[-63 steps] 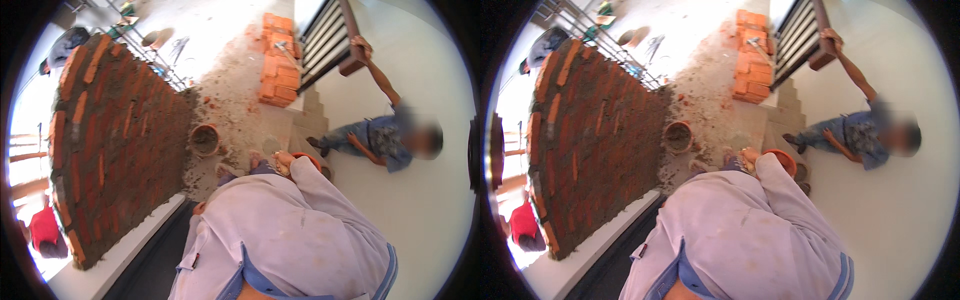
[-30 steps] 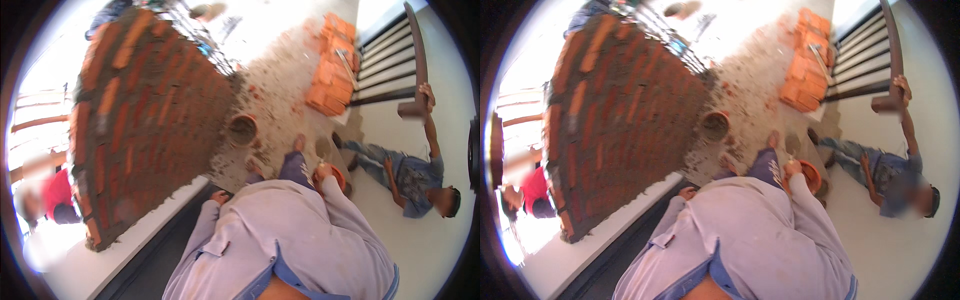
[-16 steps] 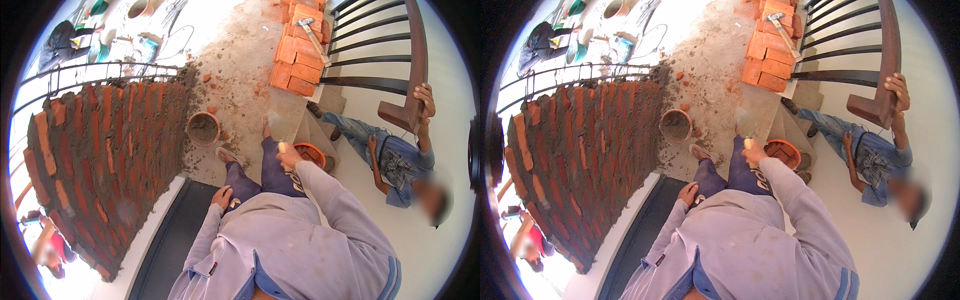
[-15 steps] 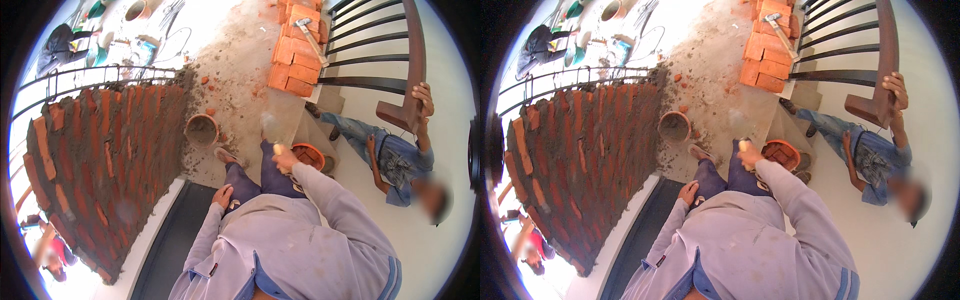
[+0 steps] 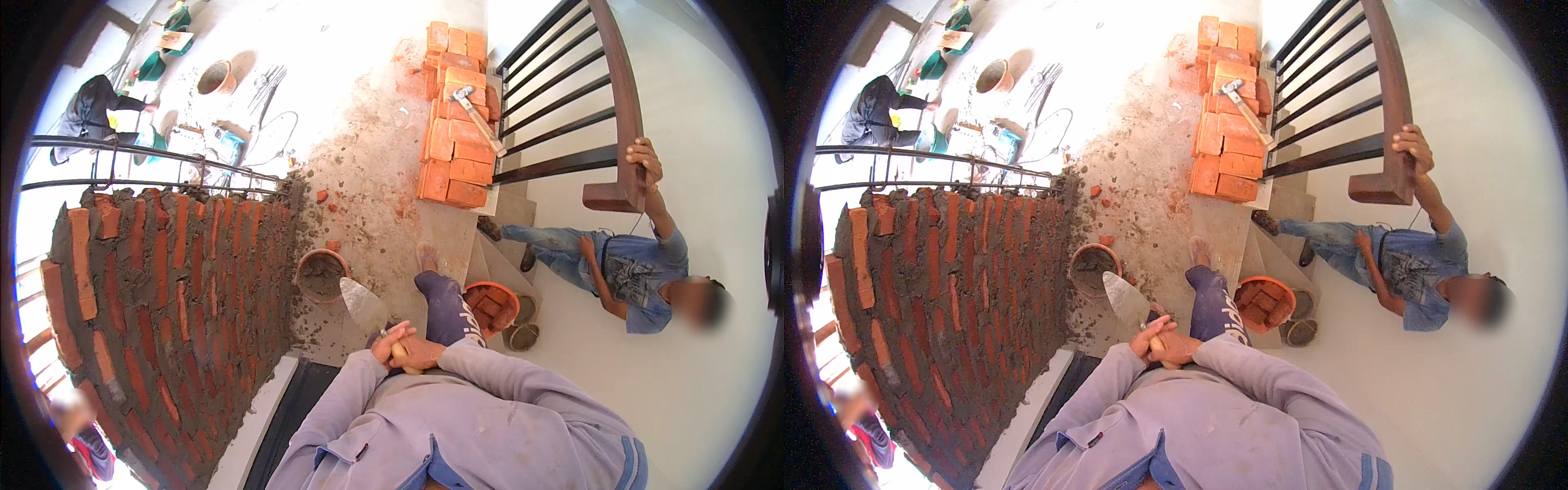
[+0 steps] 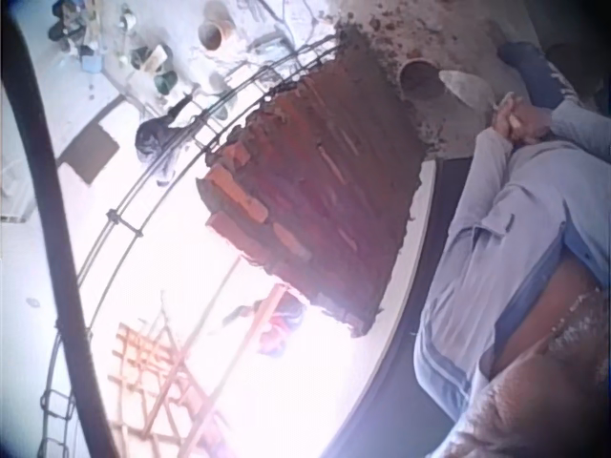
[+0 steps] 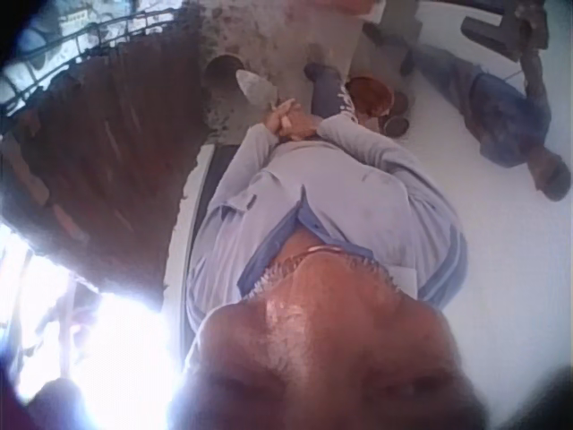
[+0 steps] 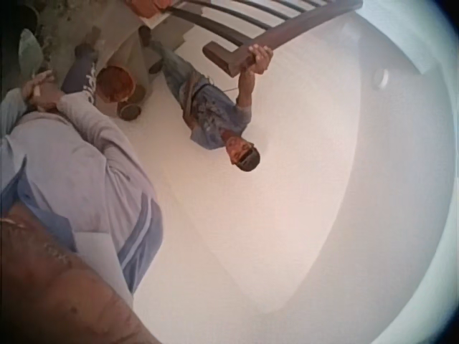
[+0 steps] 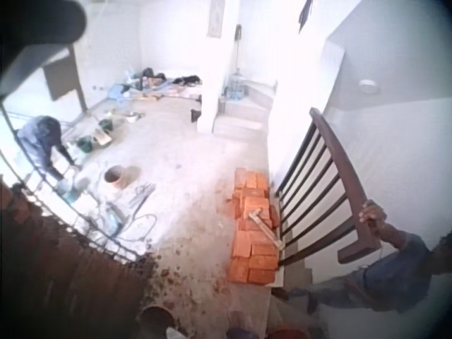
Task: The person builds a brick wall by applying mortar with a trowel, placing bricks onto the mortar, and tapping them into place with a tool.
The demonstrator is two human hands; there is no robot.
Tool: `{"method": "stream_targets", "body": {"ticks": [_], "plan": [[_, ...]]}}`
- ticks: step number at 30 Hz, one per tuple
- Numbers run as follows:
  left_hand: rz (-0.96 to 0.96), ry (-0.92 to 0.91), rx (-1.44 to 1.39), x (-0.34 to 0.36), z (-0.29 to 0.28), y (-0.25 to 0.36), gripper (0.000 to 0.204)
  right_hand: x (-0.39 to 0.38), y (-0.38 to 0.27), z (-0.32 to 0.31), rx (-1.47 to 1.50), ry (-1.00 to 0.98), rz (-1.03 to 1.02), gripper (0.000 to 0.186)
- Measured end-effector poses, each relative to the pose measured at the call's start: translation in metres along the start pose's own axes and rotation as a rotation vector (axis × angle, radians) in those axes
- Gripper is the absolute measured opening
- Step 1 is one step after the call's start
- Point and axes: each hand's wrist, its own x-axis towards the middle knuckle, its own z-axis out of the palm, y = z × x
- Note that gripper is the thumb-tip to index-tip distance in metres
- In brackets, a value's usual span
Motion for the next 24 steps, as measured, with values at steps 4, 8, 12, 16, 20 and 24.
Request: {"method": "stream_targets", "body": {"ticks": [4,8,12,16,20,24], "plan": [[0.004,0.085,-0.070,0.021,-0.054,-0.026,0.062,0.013,-0.027,-0.078,0.204,-0.578,0.646,0.046],[0.086,0.295,-0.089,0.070,-0.042,0.024,0.060,0.015,0.131,-0.181,-0.159,-0.064,0.601,0.026],[0.206,0.414,-0.218,0.187,-0.027,0.058,0.065,0.074,0.208,-0.368,-0.592,0.339,0.786,0.024],[0.238,0.462,-0.371,0.312,-0.008,0.085,0.080,0.139,0.242,-0.487,-0.884,0.723,0.533,0.044],[0.318,0.462,-0.432,0.436,0.013,0.118,0.081,0.202,0.258,-0.528,-1.059,0.970,0.373,0.044],[0.318,0.435,-0.372,0.518,0.031,0.127,0.079,0.213,0.286,-0.551,-0.810,0.730,0.617,0.047]]}}
